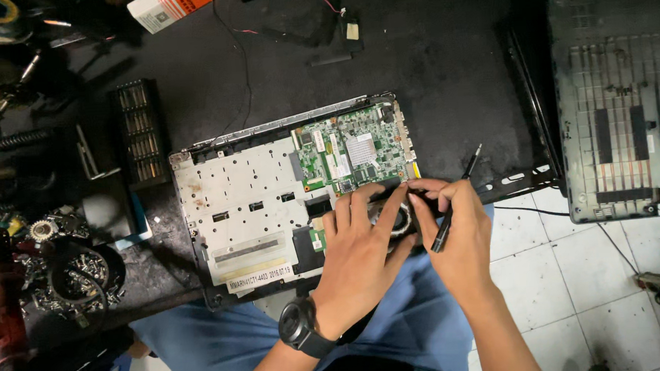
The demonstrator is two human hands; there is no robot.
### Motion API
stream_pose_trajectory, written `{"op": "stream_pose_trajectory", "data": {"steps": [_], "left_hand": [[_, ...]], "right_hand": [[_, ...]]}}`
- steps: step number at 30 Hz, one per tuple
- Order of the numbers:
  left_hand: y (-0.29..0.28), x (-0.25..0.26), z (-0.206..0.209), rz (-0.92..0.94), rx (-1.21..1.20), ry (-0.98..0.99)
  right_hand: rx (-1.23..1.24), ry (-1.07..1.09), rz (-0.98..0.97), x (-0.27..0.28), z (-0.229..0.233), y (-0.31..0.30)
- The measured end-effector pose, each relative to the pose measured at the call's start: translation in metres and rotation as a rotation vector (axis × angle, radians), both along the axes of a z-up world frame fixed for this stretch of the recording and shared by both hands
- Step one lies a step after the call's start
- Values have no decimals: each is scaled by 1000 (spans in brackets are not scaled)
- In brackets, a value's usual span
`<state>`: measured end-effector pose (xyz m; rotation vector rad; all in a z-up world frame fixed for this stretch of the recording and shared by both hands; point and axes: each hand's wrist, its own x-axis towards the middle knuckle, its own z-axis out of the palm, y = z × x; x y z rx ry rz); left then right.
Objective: The person is repairing a laptop by using a screwdriver to remove screws from the motherboard and then placing a fan onto the laptop chassis.
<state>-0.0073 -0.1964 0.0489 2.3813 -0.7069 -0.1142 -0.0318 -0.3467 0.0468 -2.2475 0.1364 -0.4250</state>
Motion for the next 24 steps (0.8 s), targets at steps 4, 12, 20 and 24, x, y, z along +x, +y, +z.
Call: {"op": "stream_pose_trajectory", "data": {"steps": [4,12,20,24], "left_hand": [[2,-2,3,8,-40,16],[0,-1,2,19,-10,8],[0,-1,-1,0,37,-5],[-1,-2,-5,12,37,-33]], "right_hand": [[-52,-38,-44,-2,-4,6],[-93,-59,-70,-2,0,11],[-11,-81,-77,-1,-8,10],[-12,-86,-92,-3,-14,8]]}}
